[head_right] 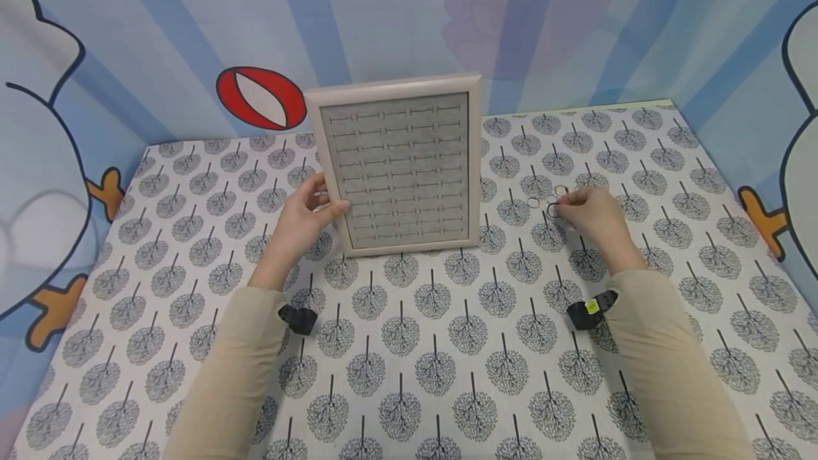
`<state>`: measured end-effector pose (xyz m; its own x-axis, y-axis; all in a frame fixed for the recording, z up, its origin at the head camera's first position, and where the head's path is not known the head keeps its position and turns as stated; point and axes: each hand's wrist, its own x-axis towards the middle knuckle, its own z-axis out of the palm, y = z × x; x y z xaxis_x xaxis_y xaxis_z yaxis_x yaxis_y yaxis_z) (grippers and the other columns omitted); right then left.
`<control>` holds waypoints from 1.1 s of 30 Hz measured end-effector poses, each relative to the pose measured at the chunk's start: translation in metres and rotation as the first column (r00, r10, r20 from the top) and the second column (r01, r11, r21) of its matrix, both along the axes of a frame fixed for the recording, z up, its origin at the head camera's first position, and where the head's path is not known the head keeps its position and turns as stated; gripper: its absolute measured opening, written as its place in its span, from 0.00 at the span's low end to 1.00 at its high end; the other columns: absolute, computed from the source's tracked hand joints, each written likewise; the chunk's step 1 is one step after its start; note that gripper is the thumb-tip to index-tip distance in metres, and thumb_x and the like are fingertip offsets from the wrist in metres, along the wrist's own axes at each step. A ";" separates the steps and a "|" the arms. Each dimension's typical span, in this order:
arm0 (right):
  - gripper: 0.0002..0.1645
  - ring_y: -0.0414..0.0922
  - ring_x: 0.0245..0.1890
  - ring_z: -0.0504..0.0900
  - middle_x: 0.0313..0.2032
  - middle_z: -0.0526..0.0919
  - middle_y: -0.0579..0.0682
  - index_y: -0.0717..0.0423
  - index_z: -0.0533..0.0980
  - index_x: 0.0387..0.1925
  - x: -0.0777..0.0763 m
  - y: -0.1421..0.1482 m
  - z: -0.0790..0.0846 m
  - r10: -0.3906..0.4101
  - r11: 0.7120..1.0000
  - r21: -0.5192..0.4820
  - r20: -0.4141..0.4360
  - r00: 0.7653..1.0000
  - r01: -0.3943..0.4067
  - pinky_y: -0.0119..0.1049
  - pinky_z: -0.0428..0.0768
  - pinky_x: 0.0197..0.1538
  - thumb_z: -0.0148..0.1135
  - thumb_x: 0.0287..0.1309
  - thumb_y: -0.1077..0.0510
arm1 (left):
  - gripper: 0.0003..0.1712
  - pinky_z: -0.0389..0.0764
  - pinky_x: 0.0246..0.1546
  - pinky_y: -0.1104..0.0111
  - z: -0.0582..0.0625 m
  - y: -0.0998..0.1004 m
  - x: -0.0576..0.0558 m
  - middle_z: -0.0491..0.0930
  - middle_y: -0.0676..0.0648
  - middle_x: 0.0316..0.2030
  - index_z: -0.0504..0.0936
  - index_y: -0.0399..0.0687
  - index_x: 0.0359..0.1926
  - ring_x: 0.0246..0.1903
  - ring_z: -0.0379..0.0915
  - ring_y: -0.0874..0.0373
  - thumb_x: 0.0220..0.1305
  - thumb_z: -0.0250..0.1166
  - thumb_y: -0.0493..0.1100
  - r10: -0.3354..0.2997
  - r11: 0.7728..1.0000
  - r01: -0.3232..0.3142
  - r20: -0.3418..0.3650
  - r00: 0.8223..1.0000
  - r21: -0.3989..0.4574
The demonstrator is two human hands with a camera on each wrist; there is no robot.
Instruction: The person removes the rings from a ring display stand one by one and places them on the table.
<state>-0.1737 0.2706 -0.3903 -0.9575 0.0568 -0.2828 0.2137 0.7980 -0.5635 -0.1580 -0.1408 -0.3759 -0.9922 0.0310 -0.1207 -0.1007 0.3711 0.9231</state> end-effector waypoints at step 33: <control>0.31 0.30 0.26 0.68 0.46 0.76 0.62 0.66 0.70 0.60 -0.001 0.000 -0.005 -0.264 0.964 -0.062 -0.215 0.940 0.257 0.24 0.70 0.27 0.41 0.70 0.46 | 0.38 0.75 0.61 0.58 0.000 0.001 0.001 0.72 0.46 0.60 0.63 0.54 0.69 0.62 0.69 0.52 0.60 0.67 0.46 0.004 1.000 -0.004 -0.007 1.000 0.028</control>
<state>-0.1745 0.2703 -0.3949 -0.9489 0.3071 -0.0733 0.2800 0.7115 -0.6445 -0.1569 -0.1397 -0.3761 -0.9932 0.0300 -0.1128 -0.0957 0.3445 0.9339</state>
